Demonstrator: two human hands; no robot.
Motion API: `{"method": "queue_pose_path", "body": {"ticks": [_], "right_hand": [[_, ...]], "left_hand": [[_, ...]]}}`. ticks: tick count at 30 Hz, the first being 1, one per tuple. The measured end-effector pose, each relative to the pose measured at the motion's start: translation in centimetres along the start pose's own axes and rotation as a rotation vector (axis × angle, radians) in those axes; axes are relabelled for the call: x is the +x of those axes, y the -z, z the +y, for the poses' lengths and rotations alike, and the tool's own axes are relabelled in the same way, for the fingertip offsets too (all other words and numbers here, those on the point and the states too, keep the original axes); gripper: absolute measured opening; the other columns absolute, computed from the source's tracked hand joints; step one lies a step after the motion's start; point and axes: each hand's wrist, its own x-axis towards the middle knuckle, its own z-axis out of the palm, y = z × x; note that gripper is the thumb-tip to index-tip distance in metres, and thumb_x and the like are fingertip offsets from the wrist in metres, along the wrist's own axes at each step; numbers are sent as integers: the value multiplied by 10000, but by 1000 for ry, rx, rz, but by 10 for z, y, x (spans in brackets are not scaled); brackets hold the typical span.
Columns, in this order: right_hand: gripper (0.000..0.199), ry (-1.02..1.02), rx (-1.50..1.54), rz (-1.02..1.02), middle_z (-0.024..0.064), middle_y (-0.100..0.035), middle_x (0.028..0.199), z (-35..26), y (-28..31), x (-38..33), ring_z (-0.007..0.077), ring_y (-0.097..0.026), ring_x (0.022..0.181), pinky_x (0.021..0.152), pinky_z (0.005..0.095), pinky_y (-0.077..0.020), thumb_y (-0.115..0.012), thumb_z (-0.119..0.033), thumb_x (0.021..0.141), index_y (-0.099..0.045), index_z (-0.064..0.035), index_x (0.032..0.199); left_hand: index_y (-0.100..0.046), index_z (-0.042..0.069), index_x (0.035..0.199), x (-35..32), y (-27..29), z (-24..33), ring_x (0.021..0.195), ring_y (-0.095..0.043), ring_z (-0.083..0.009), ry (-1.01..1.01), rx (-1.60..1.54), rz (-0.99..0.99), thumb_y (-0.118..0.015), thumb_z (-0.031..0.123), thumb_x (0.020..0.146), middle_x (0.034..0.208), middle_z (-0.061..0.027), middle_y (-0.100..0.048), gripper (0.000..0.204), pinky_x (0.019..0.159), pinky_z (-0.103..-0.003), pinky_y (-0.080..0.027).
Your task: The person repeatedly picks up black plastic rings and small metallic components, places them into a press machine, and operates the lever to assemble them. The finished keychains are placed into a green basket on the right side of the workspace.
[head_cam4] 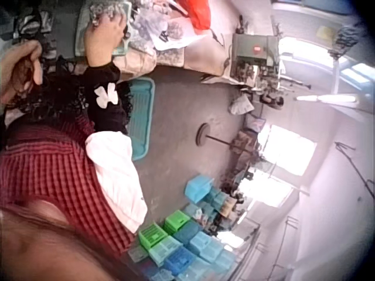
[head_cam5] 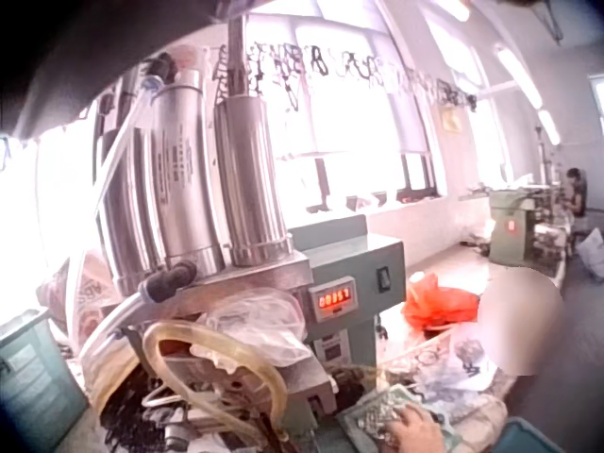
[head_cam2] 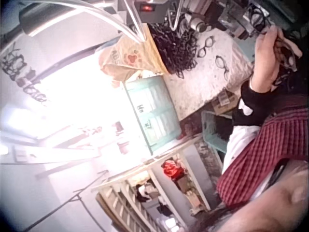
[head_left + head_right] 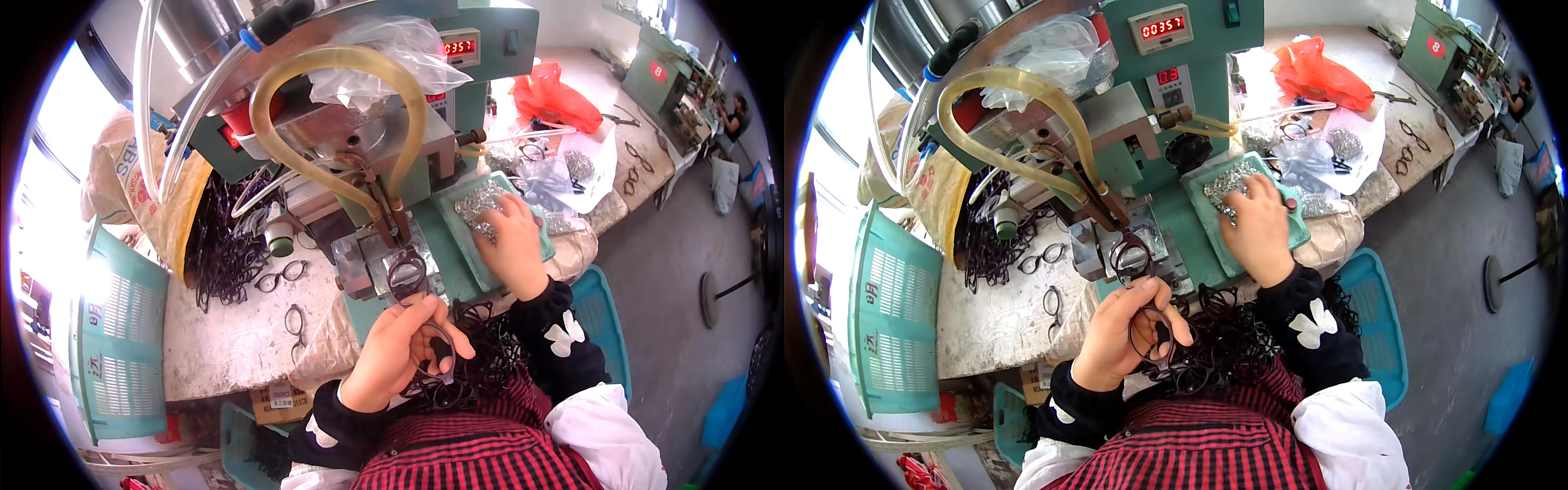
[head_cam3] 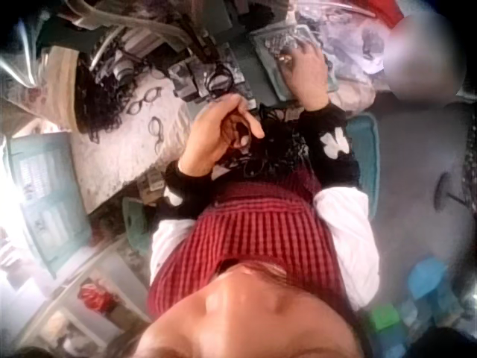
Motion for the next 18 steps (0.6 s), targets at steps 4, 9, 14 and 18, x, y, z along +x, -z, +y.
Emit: {"method": "queue_pose_path", "body": {"ticks": [4, 9, 14, 18], "right_hand": [[150, 0, 73, 76, 177, -664, 1128, 31, -16, -16, 398, -593, 1192, 998, 477, -478, -768, -115, 743, -732, -90, 887], [110, -37, 145, 81, 156, -688, 1028, 15, -16, -2, 371, -633, 1064, 893, 456, -501, -731, -95, 769, -704, -59, 869], [102, -213, 479, 117, 106, -704, 863, 16, -20, -9, 246, -682, 855, 810, 330, -518, -700, -19, 793, -693, -14, 895], [110, -326, 540, 121, 95, -717, 905, 23, -1, -25, 206, -676, 890, 818, 308, -511, -692, -3, 845, -713, -6, 952]], "left_hand": [[-511, 85, 934, 5, -4, -10, 524, -594, -207, -32, -9, 72, -393, 300, 1091, 822, -247, -719, 291, 488, -274, -445], [-507, 86, 913, 3, 2, -12, 603, -614, -211, -17, -16, 41, -369, 321, 1096, 846, -232, -727, 328, 544, -303, -483], [-641, -41, 1158, -56, 21, -10, 928, -687, -179, -68, 406, -120, -619, 311, 1031, 996, -109, -730, 375, 827, -307, -549], [-734, -5, 1010, -104, 56, 6, 845, -647, -157, -653, 1121, 940, -720, 160, 947, 977, -67, -723, 177, 804, -305, -515]]}}
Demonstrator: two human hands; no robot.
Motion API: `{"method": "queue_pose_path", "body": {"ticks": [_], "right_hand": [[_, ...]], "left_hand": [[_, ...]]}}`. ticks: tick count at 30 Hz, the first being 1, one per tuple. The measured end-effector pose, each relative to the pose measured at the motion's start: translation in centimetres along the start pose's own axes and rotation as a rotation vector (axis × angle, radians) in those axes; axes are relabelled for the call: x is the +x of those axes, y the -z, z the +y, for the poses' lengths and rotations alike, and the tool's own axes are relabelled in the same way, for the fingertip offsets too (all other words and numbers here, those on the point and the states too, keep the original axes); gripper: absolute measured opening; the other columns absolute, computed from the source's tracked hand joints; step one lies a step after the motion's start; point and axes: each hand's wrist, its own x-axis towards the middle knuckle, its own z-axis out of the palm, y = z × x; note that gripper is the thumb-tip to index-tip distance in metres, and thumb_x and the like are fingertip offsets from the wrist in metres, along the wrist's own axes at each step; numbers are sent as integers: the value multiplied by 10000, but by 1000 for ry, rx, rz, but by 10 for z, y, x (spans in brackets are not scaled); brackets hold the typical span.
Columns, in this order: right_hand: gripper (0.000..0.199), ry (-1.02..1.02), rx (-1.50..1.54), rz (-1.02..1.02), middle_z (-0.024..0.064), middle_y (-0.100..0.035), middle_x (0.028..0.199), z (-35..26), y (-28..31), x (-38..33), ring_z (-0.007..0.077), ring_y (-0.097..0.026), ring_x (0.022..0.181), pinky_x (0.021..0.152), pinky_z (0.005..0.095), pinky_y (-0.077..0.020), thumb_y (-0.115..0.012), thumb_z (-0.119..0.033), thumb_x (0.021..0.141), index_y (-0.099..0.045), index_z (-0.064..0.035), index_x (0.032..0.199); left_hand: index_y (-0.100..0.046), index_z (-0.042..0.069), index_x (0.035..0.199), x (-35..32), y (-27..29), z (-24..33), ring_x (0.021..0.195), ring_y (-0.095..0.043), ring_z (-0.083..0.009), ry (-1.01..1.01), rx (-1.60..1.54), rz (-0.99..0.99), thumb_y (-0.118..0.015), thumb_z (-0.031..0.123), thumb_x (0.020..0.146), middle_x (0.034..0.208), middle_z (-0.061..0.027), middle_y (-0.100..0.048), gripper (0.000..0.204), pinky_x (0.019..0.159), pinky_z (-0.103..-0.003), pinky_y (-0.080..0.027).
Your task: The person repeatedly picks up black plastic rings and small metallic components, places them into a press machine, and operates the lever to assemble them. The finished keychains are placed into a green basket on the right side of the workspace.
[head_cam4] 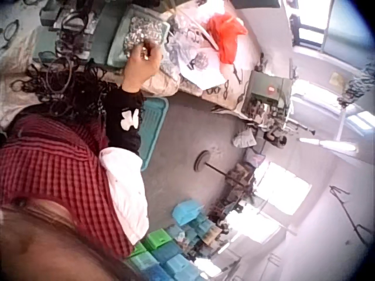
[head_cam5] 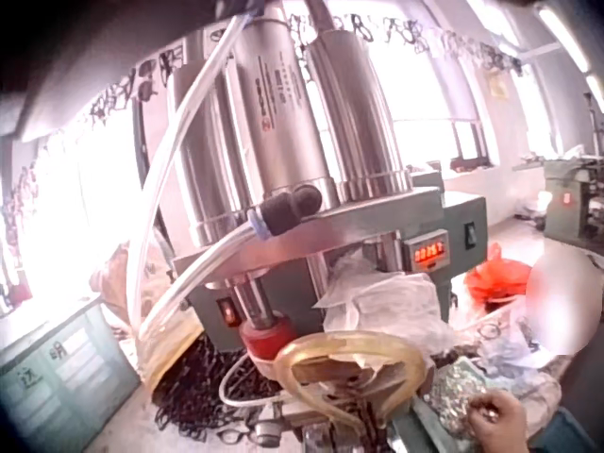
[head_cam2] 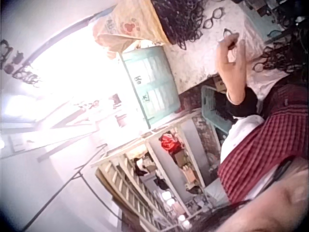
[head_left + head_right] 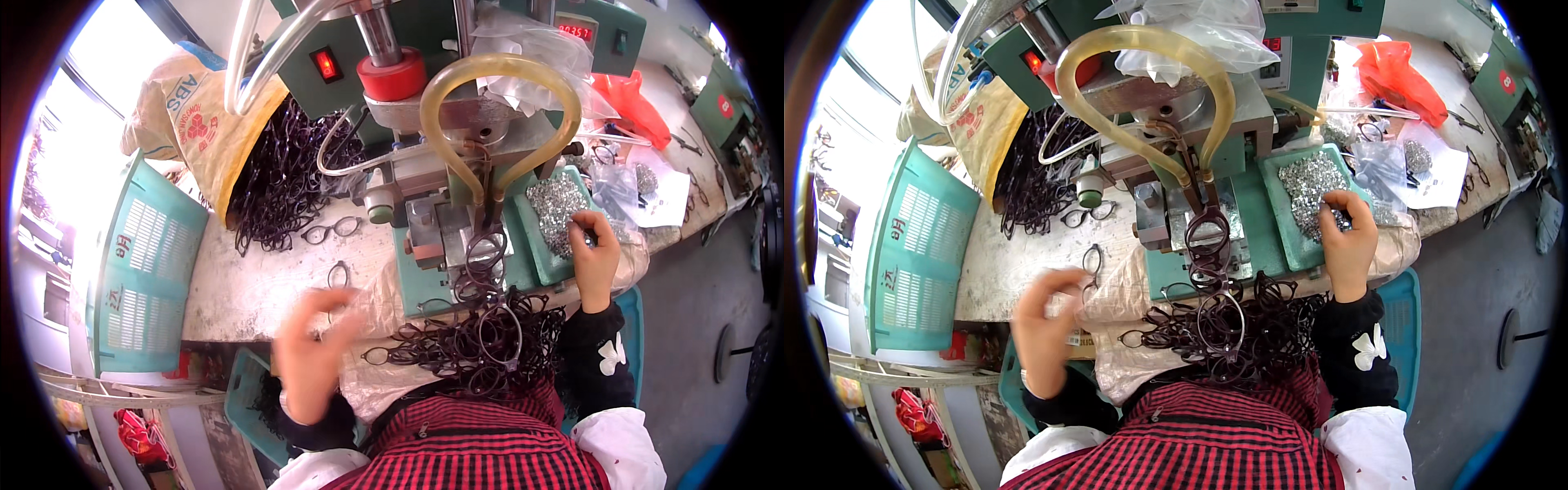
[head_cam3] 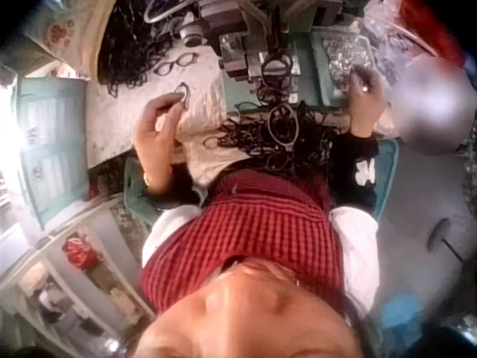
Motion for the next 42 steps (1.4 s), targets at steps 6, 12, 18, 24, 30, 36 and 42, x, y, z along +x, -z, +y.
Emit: {"method": "queue_pose_path", "body": {"ticks": [6, 12, 18, 24, 30, 36, 42], "right_hand": [[121, 87, 91, -26, 102, -720, 912, -29, -32, 12, 227, -689, 866, 812, 324, -517, -697, -7, 856, -718, 2, 975], [119, -45, 92, -1, 109, -721, 914, -19, -17, -4, 237, -689, 880, 822, 325, -517, -706, -18, 857, -719, 3, 973], [137, -161, 28, 96, 85, -731, 982, -3, 37, -30, 181, -679, 925, 841, 298, -511, -687, -15, 908, -727, 8, 1037], [133, -181, 320, -105, 83, -729, 975, -52, 11, -18, 171, -675, 924, 836, 297, -511, -698, -13, 889, -728, 7, 1017], [149, 81, 359, -209, 120, -704, 939, -102, -37, 5, 255, -685, 898, 834, 332, -520, -720, 3, 818, -730, -2, 967], [402, -46, 596, -218, 71, -685, 919, -111, -54, -8, 155, -659, 889, 843, 304, -510, -737, 32, 807, -619, 3, 1190], [544, -153, 719, -344, 70, -709, 1018, -134, -48, -5, 116, -639, 945, 926, 282, -466, -723, 6, 818, -511, 35, 1317]], "left_hand": [[-710, 18, 799, 39, 26, -150, 815, -593, -372, -26, 902, 410, -755, 311, 909, 821, -185, -629, 316, 741, -467, -453], [-597, 28, 888, 32, -48, -198, 789, -576, -376, 76, 520, 227, -661, 183, 930, 804, -171, -609, 173, 732, -447, -476], [-613, -6, 1074, 86, -26, -213, 737, -584, -293, 235, 117, 147, -539, 137, 1028, 796, -152, -609, 168, 707, -405, -480], [-670, -1, 1084, 104, -35, -235, 965, -631, -472, 26, 552, 101, -514, 222, 1023, 1036, -256, -689, 279, 823, -503, -499], [-667, -6, 1073, 82, -53, -171, 762, -582, -75, 137, -204, 126, -554, 119, 1052, 896, -20, -620, 170, 664, -258, -464], [-621, 29, 1203, 54, -56, -65, 976, -623, -214, -197, -812, 188, -518, 91, 1068, 1123, -117, -665, 180, 856, -357, -528], [-583, 14, 1157, 78, -42, 33, 967, -634, -270, -650, -605, 127, -518, 131, 1057, 1149, -203, -634, 167, 831, -422, -559]]}}
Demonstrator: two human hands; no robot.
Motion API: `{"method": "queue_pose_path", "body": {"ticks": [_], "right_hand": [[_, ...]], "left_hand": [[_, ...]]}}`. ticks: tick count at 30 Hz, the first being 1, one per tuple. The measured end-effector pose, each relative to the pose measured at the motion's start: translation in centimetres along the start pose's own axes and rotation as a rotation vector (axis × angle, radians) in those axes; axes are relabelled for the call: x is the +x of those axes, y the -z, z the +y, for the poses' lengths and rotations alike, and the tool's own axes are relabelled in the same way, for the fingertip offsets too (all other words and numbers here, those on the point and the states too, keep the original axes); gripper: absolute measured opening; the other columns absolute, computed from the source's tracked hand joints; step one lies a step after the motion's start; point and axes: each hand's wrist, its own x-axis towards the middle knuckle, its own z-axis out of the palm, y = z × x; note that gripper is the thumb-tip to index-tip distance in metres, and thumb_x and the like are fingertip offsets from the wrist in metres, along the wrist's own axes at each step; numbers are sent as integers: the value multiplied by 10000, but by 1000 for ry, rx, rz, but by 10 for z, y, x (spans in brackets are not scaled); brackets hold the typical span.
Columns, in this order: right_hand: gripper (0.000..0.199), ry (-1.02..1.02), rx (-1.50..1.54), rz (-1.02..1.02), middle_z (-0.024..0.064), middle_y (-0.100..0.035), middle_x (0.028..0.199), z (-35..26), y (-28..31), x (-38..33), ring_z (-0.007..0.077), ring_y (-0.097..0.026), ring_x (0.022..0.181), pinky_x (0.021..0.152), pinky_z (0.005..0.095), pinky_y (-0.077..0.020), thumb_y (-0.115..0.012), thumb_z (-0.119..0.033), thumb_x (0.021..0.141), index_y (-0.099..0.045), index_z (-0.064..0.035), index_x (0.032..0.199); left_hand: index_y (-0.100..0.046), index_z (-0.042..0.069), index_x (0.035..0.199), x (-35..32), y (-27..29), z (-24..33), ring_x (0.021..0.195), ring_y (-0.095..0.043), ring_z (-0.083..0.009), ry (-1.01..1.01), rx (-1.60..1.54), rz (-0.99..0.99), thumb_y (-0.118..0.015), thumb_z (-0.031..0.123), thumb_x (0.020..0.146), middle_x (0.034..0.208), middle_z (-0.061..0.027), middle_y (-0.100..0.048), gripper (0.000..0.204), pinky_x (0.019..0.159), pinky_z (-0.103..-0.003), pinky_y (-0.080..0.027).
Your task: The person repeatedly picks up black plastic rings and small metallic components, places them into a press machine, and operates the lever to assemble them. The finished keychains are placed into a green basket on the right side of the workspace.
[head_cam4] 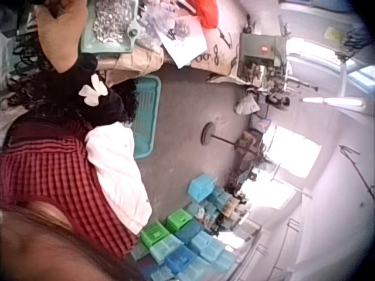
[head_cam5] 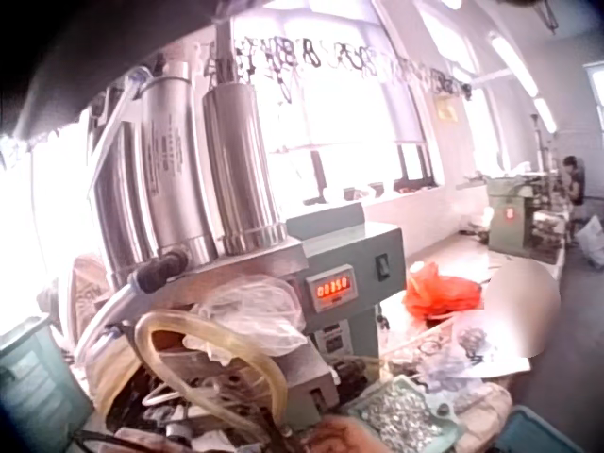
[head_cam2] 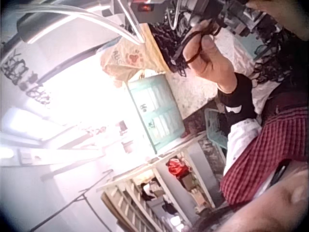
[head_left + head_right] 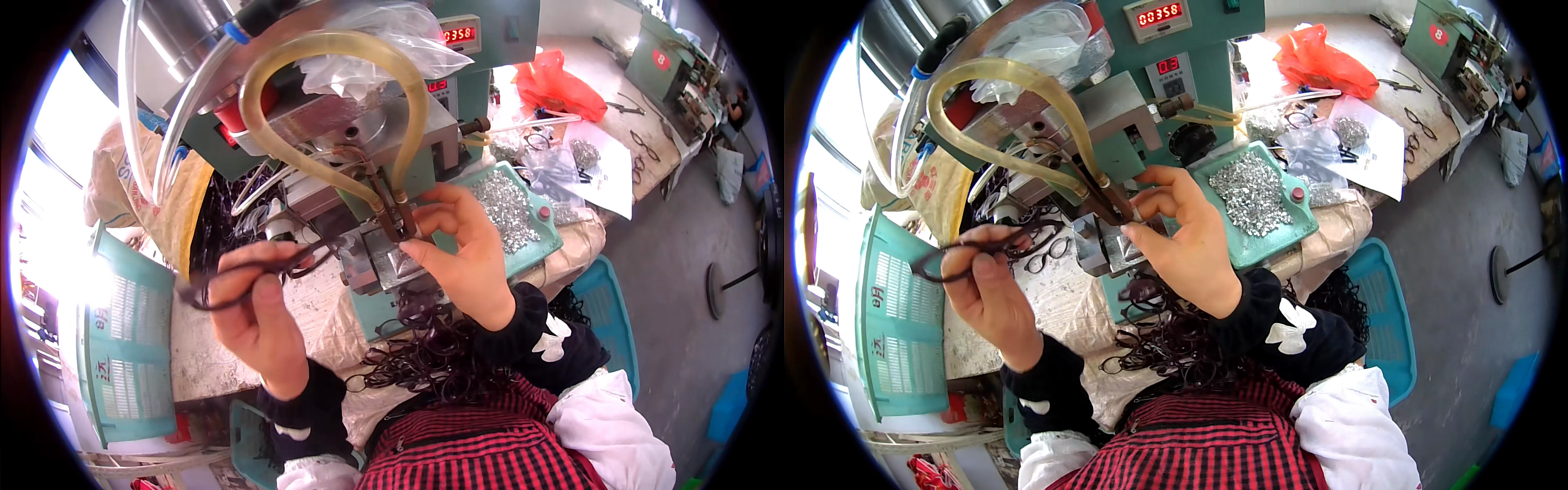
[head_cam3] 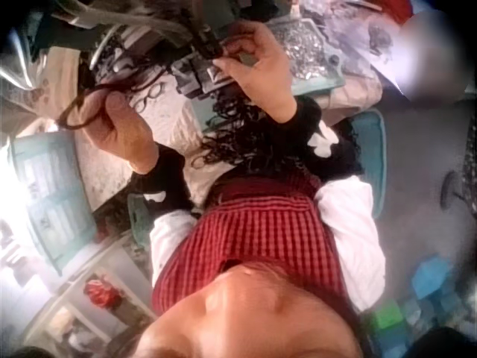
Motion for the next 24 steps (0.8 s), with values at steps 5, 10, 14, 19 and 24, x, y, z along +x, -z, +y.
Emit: {"method": "queue_pose_path", "body": {"ticks": [5, 10, 14, 19, 24], "right_hand": [[482, 0, -117, -103, 98, -706, 1119, -15, 8, -13, 167, -657, 1053, 955, 318, -487, -688, -22, 857, -560, 13, 1320], [207, 323, -1200, 83, 207, -651, 1151, 43, 88, 7, 423, -572, 1218, 1017, 491, -475, -760, -103, 753, -729, -60, 953], [166, 402, -1272, 156, 203, -647, 1174, 82, 134, 1, 414, -567, 1230, 1018, 479, -471, -763, -100, 744, -735, -91, 907], [121, 426, -1181, 178, 172, -660, 1106, 80, 117, 18, 398, -599, 1141, 967, 468, -485, -738, -80, 754, -719, -75, 873], [95, 338, -1134, 55, 157, -683, 938, 86, 92, 36, 370, -647, 957, 839, 450, -511, -694, -60, 786, -685, -31, 876]], "left_hand": [[-605, 12, 1120, -13, 5, 5, 946, -659, -294, -41, 87, -117, -518, 29, 1012, 1048, -200, -671, 139, 851, -431, -554], [-773, 96, 1058, -33, -25, 5, 890, -696, -225, -305, 344, -554, -770, 39, 696, 1103, -62, -747, 367, 902, -389, -579], [-784, 144, 1065, -46, -33, -3, 974, -698, -250, -310, 434, -634, -777, 35, 648, 1155, -33, -731, 431, 956, -434, -577], [-787, 148, 1051, -46, -32, -2, 1032, -707, -252, -284, 452, -641, -810, 43, 717, 1164, -43, -733, 351, 978, -438, -569], [-755, 134, 1140, -76, -30, 17, 1135, -676, -278, -81, 428, -541, -779, 72, 795, 1284, -84, -690, 351, 1099, -490, -475]]}}
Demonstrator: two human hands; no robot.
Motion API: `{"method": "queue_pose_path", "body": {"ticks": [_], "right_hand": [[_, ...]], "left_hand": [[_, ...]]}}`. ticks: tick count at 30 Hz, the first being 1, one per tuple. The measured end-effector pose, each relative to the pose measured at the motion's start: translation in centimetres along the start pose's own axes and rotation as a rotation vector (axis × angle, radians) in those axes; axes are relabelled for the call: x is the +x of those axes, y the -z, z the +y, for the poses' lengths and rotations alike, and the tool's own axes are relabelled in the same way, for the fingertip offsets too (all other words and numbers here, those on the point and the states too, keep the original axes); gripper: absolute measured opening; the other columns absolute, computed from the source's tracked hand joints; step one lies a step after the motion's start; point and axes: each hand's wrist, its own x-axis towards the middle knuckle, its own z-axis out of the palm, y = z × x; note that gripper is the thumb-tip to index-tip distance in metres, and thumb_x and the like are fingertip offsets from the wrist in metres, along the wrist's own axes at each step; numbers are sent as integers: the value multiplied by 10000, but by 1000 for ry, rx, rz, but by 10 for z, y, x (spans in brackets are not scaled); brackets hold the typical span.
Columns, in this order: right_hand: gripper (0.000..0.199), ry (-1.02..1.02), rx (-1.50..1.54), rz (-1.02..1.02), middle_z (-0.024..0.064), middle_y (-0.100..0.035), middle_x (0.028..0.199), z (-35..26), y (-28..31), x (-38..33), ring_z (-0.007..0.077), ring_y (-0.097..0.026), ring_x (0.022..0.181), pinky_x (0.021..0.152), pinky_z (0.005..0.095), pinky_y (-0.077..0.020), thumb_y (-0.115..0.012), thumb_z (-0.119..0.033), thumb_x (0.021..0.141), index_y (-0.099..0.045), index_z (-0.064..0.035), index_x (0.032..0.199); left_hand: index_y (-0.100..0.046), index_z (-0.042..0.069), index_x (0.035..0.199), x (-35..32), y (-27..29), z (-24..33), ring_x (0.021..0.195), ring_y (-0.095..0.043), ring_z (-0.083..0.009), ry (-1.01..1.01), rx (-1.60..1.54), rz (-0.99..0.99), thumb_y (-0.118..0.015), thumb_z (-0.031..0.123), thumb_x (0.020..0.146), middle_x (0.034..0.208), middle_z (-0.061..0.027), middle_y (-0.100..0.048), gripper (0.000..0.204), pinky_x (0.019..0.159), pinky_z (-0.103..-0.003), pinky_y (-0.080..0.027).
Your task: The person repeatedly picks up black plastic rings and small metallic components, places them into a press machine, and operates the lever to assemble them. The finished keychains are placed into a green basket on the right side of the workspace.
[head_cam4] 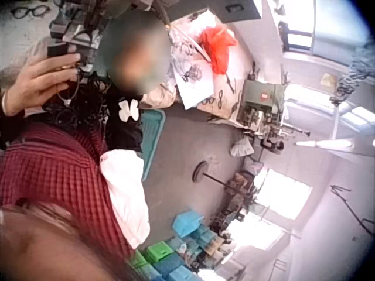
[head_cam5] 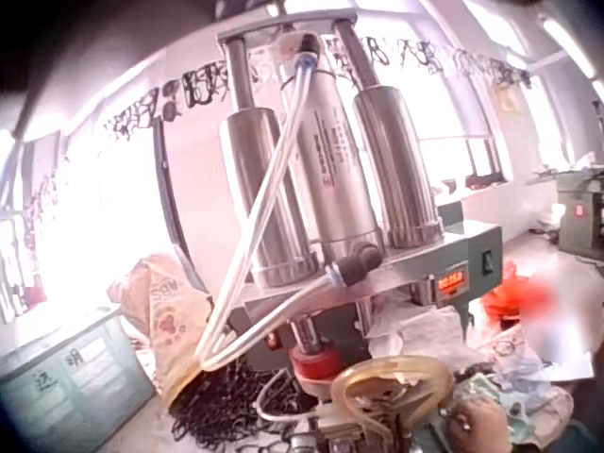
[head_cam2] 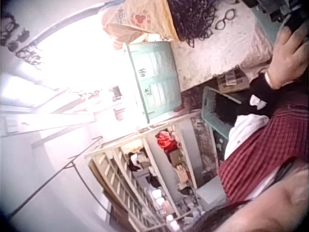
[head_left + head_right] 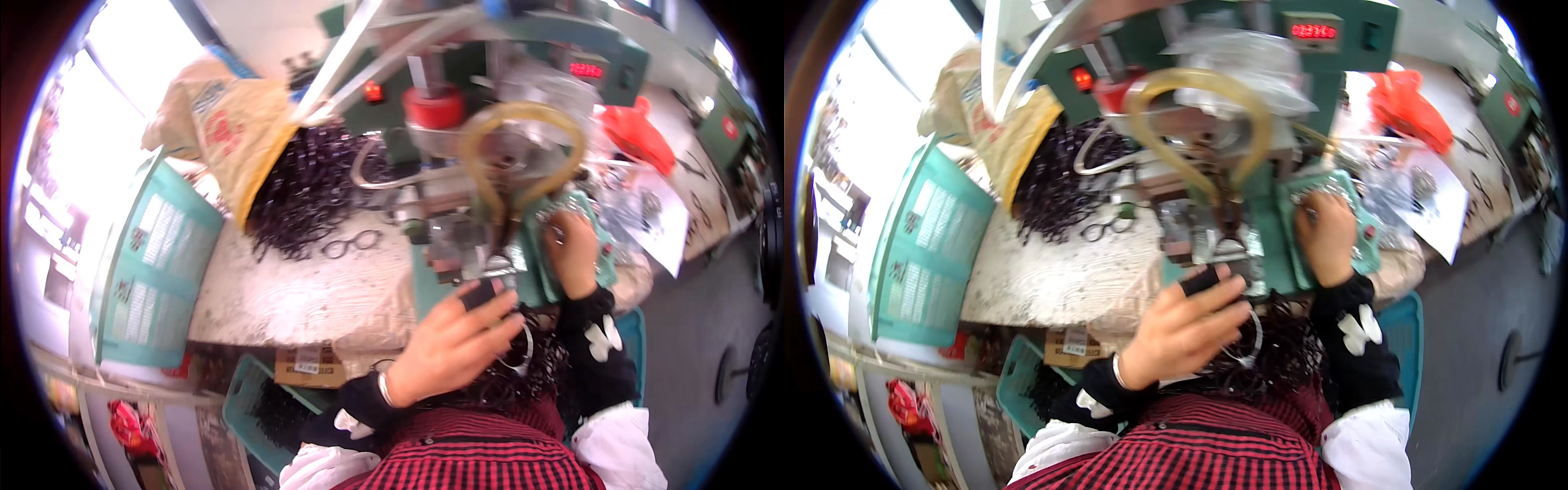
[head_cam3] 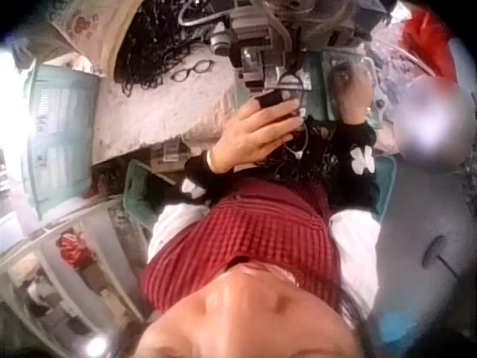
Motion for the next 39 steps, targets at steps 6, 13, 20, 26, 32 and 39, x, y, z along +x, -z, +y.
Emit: {"method": "queue_pose_path", "body": {"ticks": [6, 13, 20, 26, 32, 39], "right_hand": [[112, -309, 274, 139, 77, -687, 899, 28, 35, -45, 184, -647, 849, 807, 311, -500, -693, -28, 866, -664, -6, 973], [95, -226, 372, 134, 76, -693, 905, -7, 24, -18, 176, -653, 840, 781, 288, -497, -691, -20, 917, -718, -9, 1007], [81, -431, 390, 238, 34, -677, 872, 14, 47, -63, 114, -613, 813, 792, 250, -482, -683, 8, 905, -693, 3, 986], [149, -413, 481, 156, 71, -722, 957, -21, 69, -64, 164, -666, 917, 819, 296, -507, -698, 23, 874, -726, 12, 1019], [174, -21, 638, 84, 117, -711, 948, -83, 37, 3, 236, -685, 914, 834, 330, -522, -732, 15, 795, -714, 6, 968], [459, -406, 1089, 23, 61, -714, 968, -103, 25, -12, 122, -667, 957, 905, 269, -485, -741, -13, 837, -576, 18, 1265]], "left_hand": [[-730, 59, 995, -58, 78, -28, 1019, -707, -313, 359, 727, 548, -675, -3, 889, 1062, -109, -747, 134, 955, -453, -487], [-733, 70, 944, -92, 161, -216, 1045, -620, -354, 676, 923, 131, -714, 73, 789, 1125, -121, -707, 156, 926, -445, -487], [-706, 49, 914, -189, 139, -300, 962, -641, -393, 705, 926, 96, -719, 128, 794, 1213, -145, -703, 144, 868, -474, -488], [-721, 24, 914, -141, 102, -209, 901, -647, -383, 591, 774, -129, -717, 165, 853, 1131, -149, -725, 154, 820, -464, -513], [-744, 26, 904, -88, 74, -168, 840, -641, -411, 453, 759, -140, -690, 172, 896, 1110, -189, -726, 156, 778, -472, -524], [-754, 4, 969, -75, 31, -130, 929, -667, -352, 508, 640, 52, -697, 153, 936, 1154, -163, -736, 163, 826, -407, -530]]}}
